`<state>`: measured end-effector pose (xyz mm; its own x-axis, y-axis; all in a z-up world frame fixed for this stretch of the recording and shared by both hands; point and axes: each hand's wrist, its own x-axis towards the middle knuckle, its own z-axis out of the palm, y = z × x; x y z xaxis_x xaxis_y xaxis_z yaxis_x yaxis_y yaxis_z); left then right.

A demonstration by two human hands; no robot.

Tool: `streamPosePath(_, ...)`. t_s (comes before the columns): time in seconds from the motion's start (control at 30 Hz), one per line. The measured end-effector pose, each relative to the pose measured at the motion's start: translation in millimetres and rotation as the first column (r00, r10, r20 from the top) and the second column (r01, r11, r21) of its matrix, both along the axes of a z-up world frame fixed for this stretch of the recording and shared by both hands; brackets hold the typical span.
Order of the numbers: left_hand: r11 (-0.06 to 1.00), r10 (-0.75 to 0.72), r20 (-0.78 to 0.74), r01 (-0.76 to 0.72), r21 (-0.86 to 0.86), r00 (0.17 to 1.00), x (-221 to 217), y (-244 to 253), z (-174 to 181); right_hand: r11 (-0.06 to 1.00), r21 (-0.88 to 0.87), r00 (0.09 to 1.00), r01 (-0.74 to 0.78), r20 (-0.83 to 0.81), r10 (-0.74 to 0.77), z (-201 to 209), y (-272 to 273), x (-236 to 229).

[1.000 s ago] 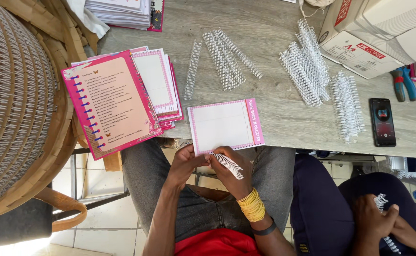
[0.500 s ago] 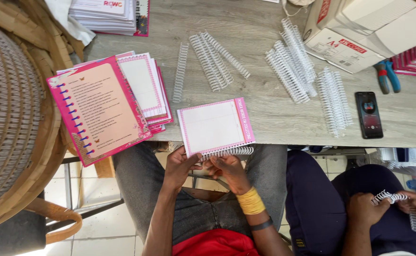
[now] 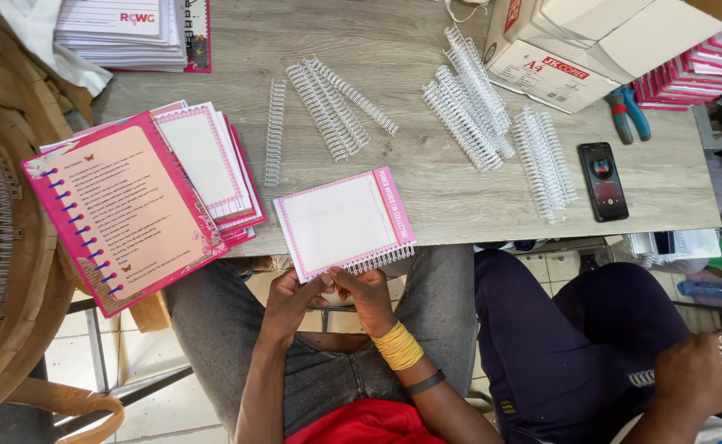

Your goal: The person sits cross-legged and assembles spiral notebooks by hand. They pick up a stack of pink paper sheets, align them, and insert a metal spiral binding wire through the pre-punched holes. The person then flips the notebook to check the binding and the cover design before placing it on a pile of finished notebooks.

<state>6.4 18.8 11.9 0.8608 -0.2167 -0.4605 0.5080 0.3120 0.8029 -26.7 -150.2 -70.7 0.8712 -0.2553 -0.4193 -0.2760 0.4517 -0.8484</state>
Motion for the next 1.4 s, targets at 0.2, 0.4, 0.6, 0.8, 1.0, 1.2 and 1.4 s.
streamPosePath(0.2, 0.999, 0.032, -0.023, -0.032, 0.0, 0.999, -1, -1, -23, 0.986, 0.158, 0.998, 0.045, -0.047, -0.038, 67, 2, 8)
streamPosePath(0.4, 0.995, 0.094, -0.003, -0.094, 0.021, 0.996, 1, 1, -21, 0.949, 0.214, 0.973, 0.231, -0.073, -0.22, 71, -53, 9)
streamPosePath(0.6, 0.994, 0.106, -0.016, -0.106, 0.038, 0.994, 7, -6, 4, 0.965, 0.263, 0.999, 0.014, -0.037, -0.005, 58, -27, 0)
streamPosePath(0.8, 0.973, 0.195, 0.011, -0.195, 0.127, 0.981, 6, -5, 1, 0.951, 0.238, 0.98, 0.196, -0.092, -0.178, 67, -67, 7)
streamPosePath(1.0, 0.971, 0.189, 0.011, -0.188, 0.15, 0.982, 7, -8, 1, 0.985, 0.027, 0.984, 0.17, -0.059, -0.168, 82, -90, 2)
streamPosePath(1.2, 0.951, 0.083, 0.054, -0.095, 0.293, 0.995, 10, -4, 22, 0.87, -0.492, 0.992, 0.025, -0.095, -0.082, 99, -80, -1)
streamPosePath(1.4, 0.976, 0.073, -0.01, -0.069, 0.209, 0.997, 5, -2, 42, 0.823, -0.556, 0.987, 0.12, -0.022, -0.158, 107, -74, 12)
